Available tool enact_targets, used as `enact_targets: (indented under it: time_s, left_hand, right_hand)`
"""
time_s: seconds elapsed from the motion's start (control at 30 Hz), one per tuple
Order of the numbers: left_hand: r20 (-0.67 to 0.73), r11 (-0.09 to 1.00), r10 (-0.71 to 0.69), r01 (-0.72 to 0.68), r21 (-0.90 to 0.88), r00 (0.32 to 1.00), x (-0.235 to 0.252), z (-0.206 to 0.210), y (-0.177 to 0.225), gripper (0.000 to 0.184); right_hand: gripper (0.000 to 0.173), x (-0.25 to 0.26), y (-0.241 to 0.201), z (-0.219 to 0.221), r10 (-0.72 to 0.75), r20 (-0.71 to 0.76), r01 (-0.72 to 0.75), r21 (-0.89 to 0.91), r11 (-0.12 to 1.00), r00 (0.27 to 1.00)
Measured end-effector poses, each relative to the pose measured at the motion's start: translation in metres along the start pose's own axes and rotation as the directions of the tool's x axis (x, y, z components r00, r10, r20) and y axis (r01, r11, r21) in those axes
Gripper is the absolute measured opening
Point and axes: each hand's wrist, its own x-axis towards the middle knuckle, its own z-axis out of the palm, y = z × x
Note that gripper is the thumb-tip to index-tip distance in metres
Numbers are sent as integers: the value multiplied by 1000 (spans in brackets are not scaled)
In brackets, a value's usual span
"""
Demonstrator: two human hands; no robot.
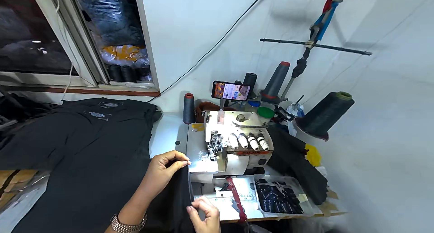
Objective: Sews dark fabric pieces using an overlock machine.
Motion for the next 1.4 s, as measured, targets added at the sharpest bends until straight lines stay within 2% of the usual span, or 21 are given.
enact_targets:
  time_s: [0.1,0.23,0.3,0.37,0.47,0.5,0.57,0.63,0.73,0.9,0.97,1.07,1.1,1.17,1.23,1.27,1.33,1.4]
  left_hand:
    - [-22,1000,16,-17,-20,1000,14,18,-1,11]
    - [13,992,73,-71,-108,997,31,54,-9,10]
    - [52,992,81,-76,-105,995,32,66,-15,10]
    - [72,992,124,-124,0,990,30,72,-24,9]
    - [48,937,208,-213,276,977,23,78,-32,3]
    - [36,884,240,-234,404,970,17,80,-32,5]
    - [49,710,333,-284,644,942,0,84,-29,18]
    - [67,567,337,-260,782,939,-19,90,-21,27]
    - [66,475,282,-199,857,957,-40,102,-17,37]
    - [35,467,305,-182,865,952,-36,111,-23,39]
    - [40,509,308,-200,837,951,-32,110,-26,39]
    - [31,692,259,-208,691,965,-27,99,-23,33]
    - [27,723,244,-200,661,970,-25,93,-22,34]
    - [68,718,200,-193,669,977,-20,81,-20,44]
    - [181,707,58,-168,687,982,-10,69,-17,68]
    - [260,709,-69,-136,692,963,-2,62,-13,83]
    - [407,706,-333,-61,706,851,25,49,-1,108]
    - [467,709,-451,-13,706,760,51,43,3,115]
  right_hand:
    - [6,2,-19,-14,51,-69,-46,78,996,996]
    - [3,1,-46,-41,110,-178,-105,41,994,978]
    - [4,1,-42,-53,167,-173,-160,51,986,971]
    - [3,0,-30,-59,217,-102,-206,107,973,971]
    - [27,-3,-17,-53,233,54,-239,214,947,971]
    - [31,-5,-13,-50,215,86,-230,229,946,973]
    - [26,-7,-7,-47,185,111,-205,212,956,977]
    - [18,-8,-2,-49,176,104,-193,190,963,979]
    - [17,-13,3,-56,167,106,-186,196,963,980]
    - [17,-11,6,-61,170,73,-182,215,959,983]
    - [18,-7,5,-61,165,66,-177,241,954,984]
    - [17,1,5,-59,163,59,-173,260,950,985]
    - [16,4,6,-58,165,55,-174,264,949,985]
    - [16,13,10,-57,159,48,-166,282,945,986]
    - [17,22,14,-56,120,45,-128,316,940,992]
    - [17,27,15,-56,99,48,-109,326,939,994]
    - [17,35,14,-55,86,52,-99,335,937,995]
    - [17,37,18,-55,77,63,-93,333,938,995]
